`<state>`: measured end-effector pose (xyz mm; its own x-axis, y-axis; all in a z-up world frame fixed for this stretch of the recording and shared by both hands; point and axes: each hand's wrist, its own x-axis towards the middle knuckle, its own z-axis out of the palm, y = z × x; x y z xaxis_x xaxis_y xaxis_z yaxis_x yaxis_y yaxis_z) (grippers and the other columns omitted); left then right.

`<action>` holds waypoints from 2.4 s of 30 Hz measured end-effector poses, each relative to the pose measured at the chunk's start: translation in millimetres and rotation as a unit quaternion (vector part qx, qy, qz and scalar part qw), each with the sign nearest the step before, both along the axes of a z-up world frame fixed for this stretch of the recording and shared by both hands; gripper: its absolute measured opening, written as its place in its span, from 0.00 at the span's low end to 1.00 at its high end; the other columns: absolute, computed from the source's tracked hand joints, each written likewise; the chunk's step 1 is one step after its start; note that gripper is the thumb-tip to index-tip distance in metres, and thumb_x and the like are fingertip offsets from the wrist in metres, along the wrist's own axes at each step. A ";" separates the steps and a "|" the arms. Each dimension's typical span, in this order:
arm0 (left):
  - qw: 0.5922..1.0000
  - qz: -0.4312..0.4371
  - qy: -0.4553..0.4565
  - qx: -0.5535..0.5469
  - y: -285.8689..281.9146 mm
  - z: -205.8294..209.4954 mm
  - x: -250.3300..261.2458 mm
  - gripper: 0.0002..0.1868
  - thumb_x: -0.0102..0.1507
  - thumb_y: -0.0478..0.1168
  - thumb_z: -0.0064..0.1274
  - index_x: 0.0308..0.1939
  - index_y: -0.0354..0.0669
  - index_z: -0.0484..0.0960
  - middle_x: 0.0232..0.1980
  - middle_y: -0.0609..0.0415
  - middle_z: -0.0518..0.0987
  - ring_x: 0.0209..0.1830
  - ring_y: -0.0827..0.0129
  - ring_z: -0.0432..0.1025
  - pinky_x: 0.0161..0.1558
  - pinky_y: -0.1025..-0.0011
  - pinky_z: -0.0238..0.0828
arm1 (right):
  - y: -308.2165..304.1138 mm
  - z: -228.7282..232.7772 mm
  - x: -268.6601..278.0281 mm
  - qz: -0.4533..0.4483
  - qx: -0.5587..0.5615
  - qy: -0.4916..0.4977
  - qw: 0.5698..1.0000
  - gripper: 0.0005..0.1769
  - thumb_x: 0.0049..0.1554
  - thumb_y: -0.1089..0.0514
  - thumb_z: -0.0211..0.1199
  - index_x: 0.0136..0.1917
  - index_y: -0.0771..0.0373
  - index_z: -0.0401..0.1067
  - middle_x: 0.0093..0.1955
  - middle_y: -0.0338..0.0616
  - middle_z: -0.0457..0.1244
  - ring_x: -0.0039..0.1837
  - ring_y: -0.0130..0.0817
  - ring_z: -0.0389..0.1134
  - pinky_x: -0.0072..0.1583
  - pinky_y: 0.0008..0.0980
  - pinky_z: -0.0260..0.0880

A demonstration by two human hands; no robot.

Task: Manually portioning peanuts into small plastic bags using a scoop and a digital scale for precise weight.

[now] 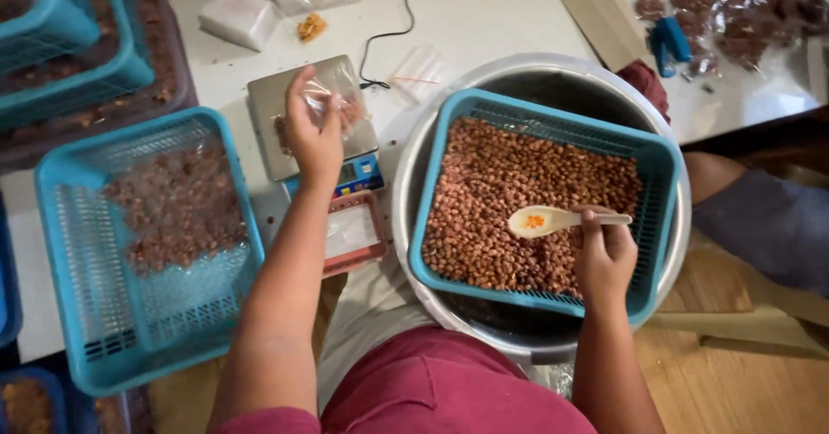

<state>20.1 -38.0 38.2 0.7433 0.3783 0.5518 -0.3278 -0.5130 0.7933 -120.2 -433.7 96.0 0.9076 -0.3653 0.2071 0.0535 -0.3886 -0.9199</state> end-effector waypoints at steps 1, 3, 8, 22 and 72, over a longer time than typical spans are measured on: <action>0.985 -0.056 0.015 -0.163 -19.3 17.5 -11.7 0.18 0.66 0.38 0.61 0.59 0.45 0.78 0.51 0.53 0.81 0.52 0.59 0.78 0.52 0.61 0.79 | -4.7 -3.7 0.4 0.003 -0.021 -0.012 1.000 0.09 0.72 0.64 0.58 0.50 0.68 0.76 0.35 0.47 0.62 0.40 0.32 0.59 0.48 0.35 0.62; 0.907 -0.134 0.039 -0.397 -53.3 54.8 -39.3 0.14 0.66 0.35 0.60 0.55 0.41 0.81 0.49 0.50 0.83 0.48 0.59 0.81 0.49 0.64 0.82 | -7.8 -11.7 8.9 0.020 -0.086 -0.012 0.996 0.07 0.70 0.67 0.58 0.53 0.67 0.77 0.37 0.51 0.64 0.42 0.43 0.64 0.49 0.39 0.65; 0.667 -0.365 0.113 -0.640 -87.2 65.3 -73.9 0.08 0.70 0.49 0.50 0.47 0.56 0.82 0.53 0.48 0.85 0.56 0.53 0.80 0.57 0.45 0.78 | -7.1 -50.4 7.9 0.044 -0.060 0.022 0.997 0.11 0.71 0.67 0.56 0.47 0.71 0.76 0.41 0.57 0.68 0.39 0.44 0.66 0.47 0.43 0.67; 0.783 -0.487 0.386 -0.028 -139.2 84.1 -139.1 0.39 0.62 0.40 0.59 0.77 0.53 0.62 0.67 0.39 0.76 0.69 0.44 0.68 0.65 0.48 0.70 | -5.2 37.9 5.1 0.052 0.019 -0.022 0.998 0.10 0.70 0.62 0.56 0.54 0.63 0.78 0.28 0.38 0.59 0.35 0.23 0.52 0.42 0.22 0.56; 0.863 0.120 0.361 -0.331 109.3 -75.5 -228.9 0.38 0.62 0.68 0.41 0.63 0.46 0.73 0.66 0.52 0.76 0.67 0.63 0.68 0.67 0.65 0.61 | -13.2 -2.4 -0.8 0.040 0.049 -0.003 0.998 0.08 0.79 0.63 0.55 0.60 0.62 0.76 0.50 0.42 0.67 0.40 0.21 0.60 0.43 0.17 0.59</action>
